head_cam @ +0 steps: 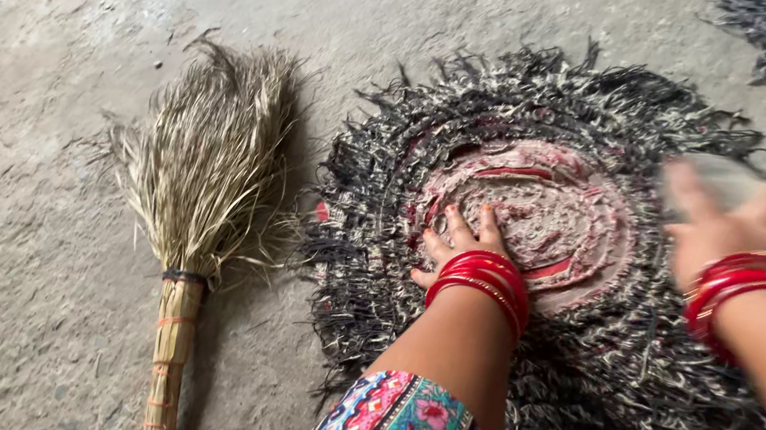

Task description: The person scrubs a red circular rug with a stone, then flips it to scrub the other side. They then use a straw broom to sweep the rug and the surrounding floor area. Finally, they flip the rug back and continue scrubbing it with the stone.

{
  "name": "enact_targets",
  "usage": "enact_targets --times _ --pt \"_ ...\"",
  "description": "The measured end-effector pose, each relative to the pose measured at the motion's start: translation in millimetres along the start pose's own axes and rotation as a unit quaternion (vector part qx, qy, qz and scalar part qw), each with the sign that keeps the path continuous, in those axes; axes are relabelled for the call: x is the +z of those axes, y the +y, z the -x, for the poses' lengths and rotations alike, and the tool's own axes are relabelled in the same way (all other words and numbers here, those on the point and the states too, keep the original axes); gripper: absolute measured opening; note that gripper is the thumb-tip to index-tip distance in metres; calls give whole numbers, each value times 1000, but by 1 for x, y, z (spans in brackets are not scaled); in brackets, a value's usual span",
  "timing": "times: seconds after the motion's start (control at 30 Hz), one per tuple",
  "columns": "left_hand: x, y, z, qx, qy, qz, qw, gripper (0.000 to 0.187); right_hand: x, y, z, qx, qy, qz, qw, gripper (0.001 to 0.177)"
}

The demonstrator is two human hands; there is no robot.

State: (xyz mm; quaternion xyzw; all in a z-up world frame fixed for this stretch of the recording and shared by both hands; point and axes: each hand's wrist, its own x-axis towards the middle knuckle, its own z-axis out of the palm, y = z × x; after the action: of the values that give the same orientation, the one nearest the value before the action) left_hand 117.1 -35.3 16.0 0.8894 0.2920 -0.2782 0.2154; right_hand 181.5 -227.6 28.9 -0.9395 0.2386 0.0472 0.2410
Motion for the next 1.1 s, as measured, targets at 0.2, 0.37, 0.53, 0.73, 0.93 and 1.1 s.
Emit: enact_targets --times 0.2,0.37,0.53,0.73,0.93,1.1 --pt "6 6 -9 -17 38 30 999 83 -40 -34 39 45 6 -117 992 93" --pt "-6 13 -3 -41 -20 48 998 83 17 -80 80 -201 -131 88 967 78" --pt "9 9 -20 -50 16 41 998 65 64 -71 24 -389 -86 227 889 53" --pt "27 2 -48 -58 39 100 993 56 43 -48 -32 -122 0 246 962 73" --pt "23 -10 -47 -52 46 129 989 56 20 3 -36 -107 -6 159 981 74" --pt "12 -5 -15 -18 44 86 995 57 -15 40 -15 -172 -30 219 960 71"
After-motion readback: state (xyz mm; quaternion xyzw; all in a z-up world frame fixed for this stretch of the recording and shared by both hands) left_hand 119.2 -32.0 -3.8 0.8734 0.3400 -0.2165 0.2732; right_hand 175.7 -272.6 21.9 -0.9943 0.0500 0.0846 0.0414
